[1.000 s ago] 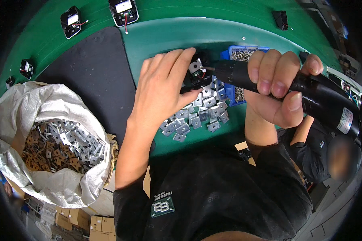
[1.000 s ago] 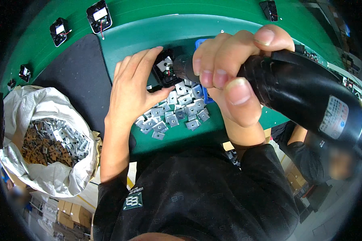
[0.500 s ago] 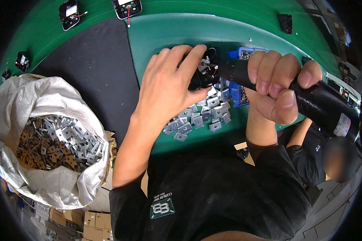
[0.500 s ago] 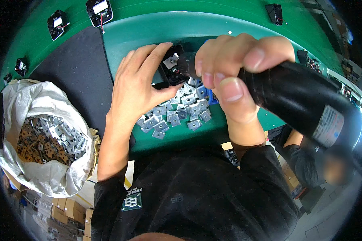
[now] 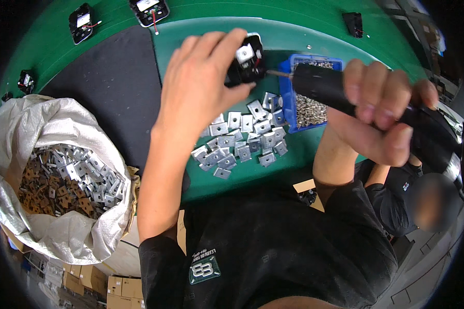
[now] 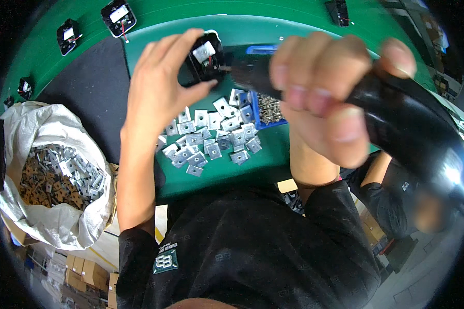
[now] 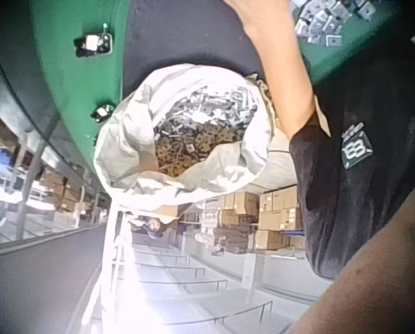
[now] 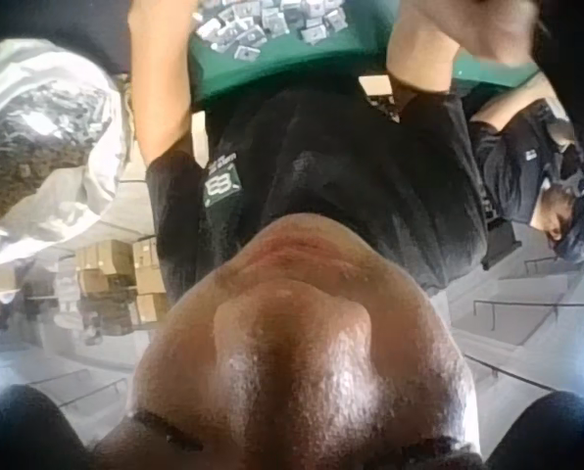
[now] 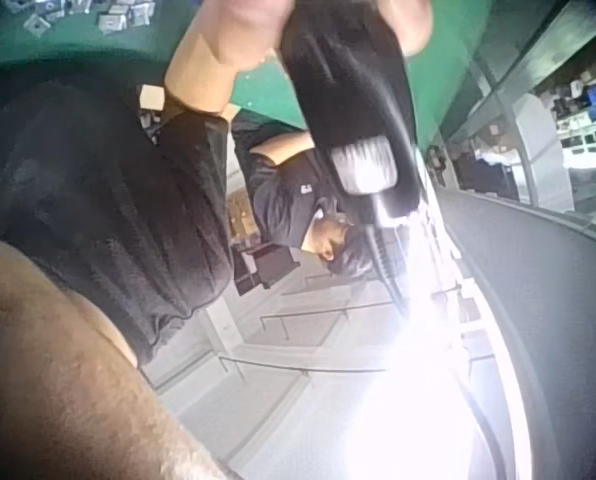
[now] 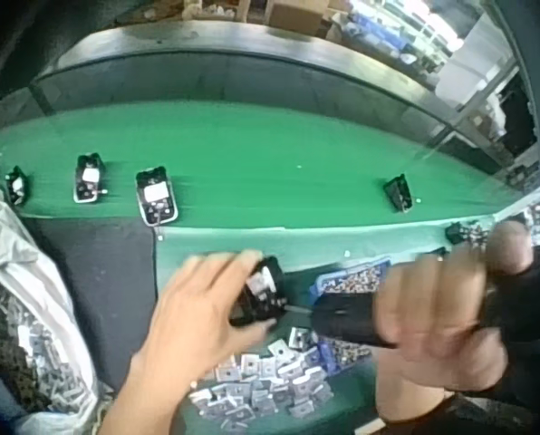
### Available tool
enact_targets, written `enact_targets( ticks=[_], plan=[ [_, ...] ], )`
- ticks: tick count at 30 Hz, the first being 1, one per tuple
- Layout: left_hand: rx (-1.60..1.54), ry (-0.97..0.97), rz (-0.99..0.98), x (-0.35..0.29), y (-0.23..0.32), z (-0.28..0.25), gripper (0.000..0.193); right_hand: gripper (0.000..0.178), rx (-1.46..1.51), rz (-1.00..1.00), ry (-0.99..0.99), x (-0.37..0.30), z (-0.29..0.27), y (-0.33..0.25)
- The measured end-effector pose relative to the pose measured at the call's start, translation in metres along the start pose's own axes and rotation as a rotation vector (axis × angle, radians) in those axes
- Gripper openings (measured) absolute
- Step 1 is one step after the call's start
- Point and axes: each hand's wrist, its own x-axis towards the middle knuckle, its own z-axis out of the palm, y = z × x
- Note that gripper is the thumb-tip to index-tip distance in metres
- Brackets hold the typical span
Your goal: Assemble electronic components using an electric screwdriver.
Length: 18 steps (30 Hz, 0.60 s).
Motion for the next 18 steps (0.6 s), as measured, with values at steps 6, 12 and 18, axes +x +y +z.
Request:
enact_targets(
  ticks=[6,12,18],
  plan=[
    [0.175,-0.056,-0.156,0.061,0.003,-0.005,0.067,0.046,-0.058,-0.067,0.131,-0.018,-0.033,-0.036],
    [0.317,-0.163,-0.322,0.084,0.012,-0.021,0.075,0.054,-0.147,-0.064,0.262,-0.024,-0.032,-0.013],
    [0.190,0.085,0.086,0.038,0.009,-0.013,0.050,0.052,-0.116,-0.037,0.279,-0.019,-0.038,0.004]
  ],
)
